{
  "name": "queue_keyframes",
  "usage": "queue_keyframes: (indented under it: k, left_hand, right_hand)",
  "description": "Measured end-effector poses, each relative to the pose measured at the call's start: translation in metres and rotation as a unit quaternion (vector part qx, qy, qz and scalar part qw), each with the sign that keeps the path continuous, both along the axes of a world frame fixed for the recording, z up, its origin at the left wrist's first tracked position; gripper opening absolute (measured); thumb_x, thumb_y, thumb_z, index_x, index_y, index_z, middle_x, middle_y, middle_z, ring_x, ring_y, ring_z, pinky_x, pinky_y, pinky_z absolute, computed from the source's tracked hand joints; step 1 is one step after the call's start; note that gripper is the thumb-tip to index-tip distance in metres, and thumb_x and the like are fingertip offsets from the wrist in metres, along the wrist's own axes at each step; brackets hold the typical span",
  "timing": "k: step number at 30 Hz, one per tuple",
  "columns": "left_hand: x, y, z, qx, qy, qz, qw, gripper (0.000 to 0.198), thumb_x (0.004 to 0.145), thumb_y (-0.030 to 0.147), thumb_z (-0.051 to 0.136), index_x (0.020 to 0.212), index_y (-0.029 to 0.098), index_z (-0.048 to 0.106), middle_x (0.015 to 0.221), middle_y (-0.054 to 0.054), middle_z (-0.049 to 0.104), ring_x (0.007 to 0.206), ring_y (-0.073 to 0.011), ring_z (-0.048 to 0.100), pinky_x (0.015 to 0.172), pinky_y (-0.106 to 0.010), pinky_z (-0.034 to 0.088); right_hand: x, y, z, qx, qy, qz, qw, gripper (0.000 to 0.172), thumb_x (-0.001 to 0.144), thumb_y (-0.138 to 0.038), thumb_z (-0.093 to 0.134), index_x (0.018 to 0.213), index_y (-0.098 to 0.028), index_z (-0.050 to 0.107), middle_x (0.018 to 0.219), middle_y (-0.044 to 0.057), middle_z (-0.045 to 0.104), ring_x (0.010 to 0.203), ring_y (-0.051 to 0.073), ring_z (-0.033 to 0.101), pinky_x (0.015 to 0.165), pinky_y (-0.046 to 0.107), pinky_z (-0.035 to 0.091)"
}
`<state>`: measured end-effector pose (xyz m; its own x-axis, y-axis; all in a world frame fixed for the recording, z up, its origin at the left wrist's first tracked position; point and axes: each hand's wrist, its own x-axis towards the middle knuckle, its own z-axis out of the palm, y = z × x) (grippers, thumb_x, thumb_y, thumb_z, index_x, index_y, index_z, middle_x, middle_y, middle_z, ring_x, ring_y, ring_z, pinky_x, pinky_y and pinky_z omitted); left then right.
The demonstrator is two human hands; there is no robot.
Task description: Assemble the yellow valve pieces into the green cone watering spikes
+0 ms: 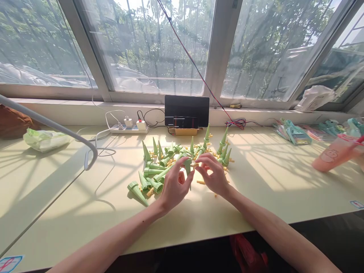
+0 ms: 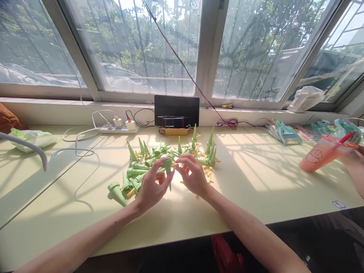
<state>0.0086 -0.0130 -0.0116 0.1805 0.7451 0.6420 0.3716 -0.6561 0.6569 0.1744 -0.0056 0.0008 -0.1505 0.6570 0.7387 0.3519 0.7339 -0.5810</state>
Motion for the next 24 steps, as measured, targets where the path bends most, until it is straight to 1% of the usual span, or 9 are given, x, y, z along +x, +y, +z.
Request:
queue_keyframes:
  k: [9, 21, 24]
  left_hand:
    - [0.0004, 0.0011, -0.0011, 0.025, 0.006, -0.007, 1.0, 0.035, 0.089, 0.02, 0.058, 0.122, 0.02, 0.049, 0.076, 0.003, 0.057, 0.04, -0.0007, 0.043, 0.039, -0.013, 0.036]
    - [-0.0002, 0.0033, -0.0042, 0.045, 0.011, -0.004, 0.999, 0.03, 0.09, 0.021, 0.057, 0.119, 0.02, 0.05, 0.08, 0.003, 0.057, 0.042, -0.0002, 0.042, 0.041, -0.014, 0.036]
    - [-0.0001, 0.0032, -0.004, 0.044, 0.015, -0.004, 0.999, 0.03, 0.09, 0.02, 0.058, 0.119, 0.02, 0.049, 0.083, 0.002, 0.057, 0.043, 0.0004, 0.041, 0.042, -0.014, 0.036]
  right_hand:
    - [0.0006, -0.0005, -0.0003, -0.013, 0.004, 0.006, 1.0, 0.01, 0.091, -0.019, 0.056, 0.096, -0.022, 0.063, 0.097, 0.004, 0.058, 0.064, 0.009, 0.055, 0.055, 0.025, 0.052]
    - [0.0004, -0.0026, 0.0006, -0.058, 0.019, 0.023, 0.998, 0.009, 0.09, -0.019, 0.057, 0.096, -0.022, 0.064, 0.098, 0.003, 0.058, 0.065, 0.009, 0.053, 0.057, 0.024, 0.053]
    - [-0.0002, -0.0033, 0.0, -0.069, 0.026, 0.026, 0.997, 0.009, 0.091, -0.02, 0.056, 0.095, -0.021, 0.064, 0.095, 0.004, 0.059, 0.068, 0.01, 0.056, 0.059, 0.025, 0.054]
